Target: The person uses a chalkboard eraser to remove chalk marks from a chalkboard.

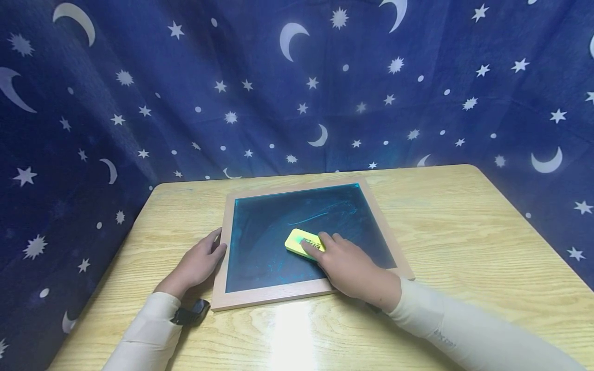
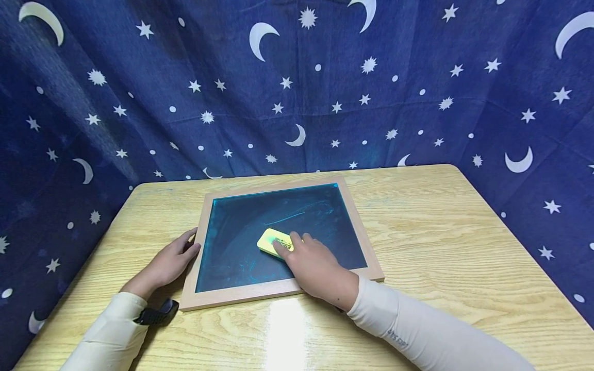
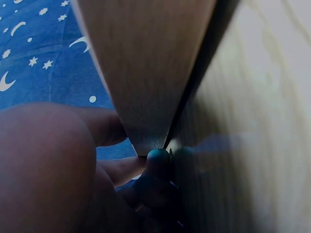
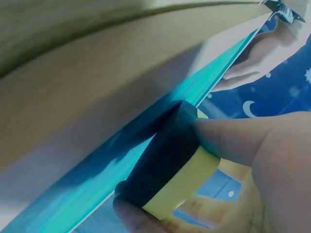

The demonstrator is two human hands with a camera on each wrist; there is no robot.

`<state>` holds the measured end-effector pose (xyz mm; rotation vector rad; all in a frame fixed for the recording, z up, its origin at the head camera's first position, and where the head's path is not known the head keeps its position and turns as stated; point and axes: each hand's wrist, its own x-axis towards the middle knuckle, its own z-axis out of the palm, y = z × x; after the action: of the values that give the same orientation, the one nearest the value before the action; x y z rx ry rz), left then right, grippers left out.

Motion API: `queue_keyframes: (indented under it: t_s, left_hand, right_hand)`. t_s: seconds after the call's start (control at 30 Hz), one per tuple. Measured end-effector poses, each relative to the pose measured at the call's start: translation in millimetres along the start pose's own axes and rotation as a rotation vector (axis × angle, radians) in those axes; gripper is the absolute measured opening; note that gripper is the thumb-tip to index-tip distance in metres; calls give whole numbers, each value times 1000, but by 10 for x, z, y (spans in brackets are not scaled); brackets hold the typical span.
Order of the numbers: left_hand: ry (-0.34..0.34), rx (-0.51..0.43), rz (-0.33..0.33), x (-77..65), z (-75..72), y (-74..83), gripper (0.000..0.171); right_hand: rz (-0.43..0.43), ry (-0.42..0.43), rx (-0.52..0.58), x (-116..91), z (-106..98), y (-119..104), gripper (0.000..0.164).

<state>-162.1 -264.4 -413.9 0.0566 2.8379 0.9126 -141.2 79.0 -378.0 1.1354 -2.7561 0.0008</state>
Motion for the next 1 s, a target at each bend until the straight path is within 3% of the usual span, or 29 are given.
queue_keyframes:
  t_s: [0.53, 1.0]
  left_hand:
    - [3, 0, 13, 8, 5, -6, 59]
    - [5, 9, 8, 4, 3, 2, 58]
  right_hand:
    - [-59, -71, 57, -59, -62, -250, 50]
    - [-98, -24, 65, -65, -48, -275, 51]
